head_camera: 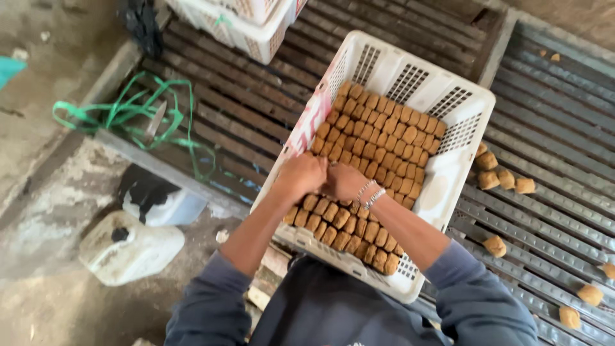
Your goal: The person transfers small, brown, cube-shaped food items from a metal grate onto a white plastic basket. They pick up the items by hand and place them into the basket, repeating this process continuously.
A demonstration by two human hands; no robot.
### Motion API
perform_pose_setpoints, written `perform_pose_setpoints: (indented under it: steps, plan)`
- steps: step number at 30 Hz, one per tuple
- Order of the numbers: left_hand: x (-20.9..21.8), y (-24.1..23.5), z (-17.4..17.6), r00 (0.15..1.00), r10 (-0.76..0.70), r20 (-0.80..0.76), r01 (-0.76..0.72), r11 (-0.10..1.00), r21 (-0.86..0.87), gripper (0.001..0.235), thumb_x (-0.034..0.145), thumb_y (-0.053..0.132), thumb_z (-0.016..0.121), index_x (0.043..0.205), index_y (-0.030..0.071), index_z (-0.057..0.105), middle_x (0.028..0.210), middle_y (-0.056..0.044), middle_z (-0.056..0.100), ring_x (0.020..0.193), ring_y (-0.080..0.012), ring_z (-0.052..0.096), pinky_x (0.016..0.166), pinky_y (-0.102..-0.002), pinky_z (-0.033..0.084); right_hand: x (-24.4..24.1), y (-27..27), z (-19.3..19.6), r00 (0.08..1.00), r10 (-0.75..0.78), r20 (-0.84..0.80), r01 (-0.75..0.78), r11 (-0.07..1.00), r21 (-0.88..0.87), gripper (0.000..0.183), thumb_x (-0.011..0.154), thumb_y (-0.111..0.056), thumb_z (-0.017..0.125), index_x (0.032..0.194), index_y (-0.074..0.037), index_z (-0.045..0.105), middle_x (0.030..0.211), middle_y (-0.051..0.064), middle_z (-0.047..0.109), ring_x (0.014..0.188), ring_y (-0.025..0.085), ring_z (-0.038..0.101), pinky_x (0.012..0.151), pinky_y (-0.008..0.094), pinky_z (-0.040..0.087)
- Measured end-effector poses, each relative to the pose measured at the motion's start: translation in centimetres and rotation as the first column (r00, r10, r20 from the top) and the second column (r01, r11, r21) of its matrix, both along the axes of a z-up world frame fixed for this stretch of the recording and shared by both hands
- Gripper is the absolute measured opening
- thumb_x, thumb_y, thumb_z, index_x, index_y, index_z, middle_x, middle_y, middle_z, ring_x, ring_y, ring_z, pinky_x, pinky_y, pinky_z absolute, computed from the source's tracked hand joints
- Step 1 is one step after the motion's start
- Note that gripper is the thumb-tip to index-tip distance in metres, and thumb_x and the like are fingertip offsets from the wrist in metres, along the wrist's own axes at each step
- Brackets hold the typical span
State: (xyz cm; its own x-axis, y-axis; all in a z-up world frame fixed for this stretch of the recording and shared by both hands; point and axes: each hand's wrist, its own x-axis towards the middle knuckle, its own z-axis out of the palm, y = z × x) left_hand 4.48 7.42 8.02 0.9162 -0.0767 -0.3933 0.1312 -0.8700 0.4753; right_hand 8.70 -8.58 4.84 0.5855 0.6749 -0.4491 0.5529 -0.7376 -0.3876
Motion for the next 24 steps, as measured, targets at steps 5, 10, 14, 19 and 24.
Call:
perform_pose_setpoints:
  steps: [5,10,14,19,24]
  plan:
    - [0.2,-1.0,0.4,0.963,-0.053,0.265,0.024,0.993,0.113,0.038,0.103,0.031,0.050,0.091,0.004,0.073,0.088,-0.021,0.074,0.086,-0.0408,0.073,0.078,-0.050,0.058,1.9,-4.6,2.9,0.993,0.114,-0.018,-0.112,0.989,0.098,0.038,0.092,-0.041,0.064,0.090,-0.004,0.072,0.087,0.021,0.073,0.082,0.040,0.069,0.079,0.049,0.055]
    - [0.8,-2.7,-0.2,0.862,-0.339,0.377,0.371,0.929,-0.012,0.036,0.098,0.029,0.047,0.088,0.005,0.073,0.093,-0.022,0.074,0.090,-0.0424,0.071,0.082,-0.055,0.055,-0.6,-4.9,3.7,0.997,0.043,-0.059,-0.033,0.986,0.165,0.040,0.084,-0.044,0.069,0.090,-0.005,0.076,0.092,0.023,0.074,0.083,0.040,0.070,0.079,0.048,0.055]
    - [-0.2,-3.0,-0.2,0.947,-0.303,0.109,0.303,0.953,0.017,0.039,0.103,0.034,0.043,0.096,0.010,0.073,0.100,-0.020,0.073,0.094,-0.0430,0.069,0.085,-0.057,0.053,-2.4,-5.3,5.7,0.999,-0.049,-0.011,0.050,0.986,0.161,0.041,0.081,-0.047,0.072,0.087,-0.007,0.078,0.095,0.022,0.071,0.090,0.040,0.068,0.080,0.049,0.056]
    - [-0.8,-2.9,0.4,0.934,-0.358,0.000,0.352,0.920,0.170,0.036,0.096,0.037,0.044,0.098,0.019,0.074,0.100,-0.011,0.076,0.099,-0.0357,0.071,0.085,-0.056,0.052,-2.3,-10.5,10.6,0.938,-0.338,0.071,0.269,0.844,0.464,0.030,0.092,-0.037,0.063,0.105,-0.011,0.072,0.091,0.017,0.071,0.088,0.039,0.069,0.075,0.049,0.055]
    - [-1.8,-2.8,0.0,0.884,-0.314,0.346,0.308,0.948,0.075,0.043,0.104,0.036,0.043,0.121,0.005,0.068,0.121,-0.020,0.071,0.114,-0.0387,0.066,0.100,-0.052,0.048,1.5,-23.1,9.1,0.642,-0.759,0.113,0.379,0.441,0.813,0.016,0.092,-0.008,0.064,0.107,-0.008,0.070,0.098,0.013,0.075,0.086,0.027,0.075,0.076,0.037,0.060]
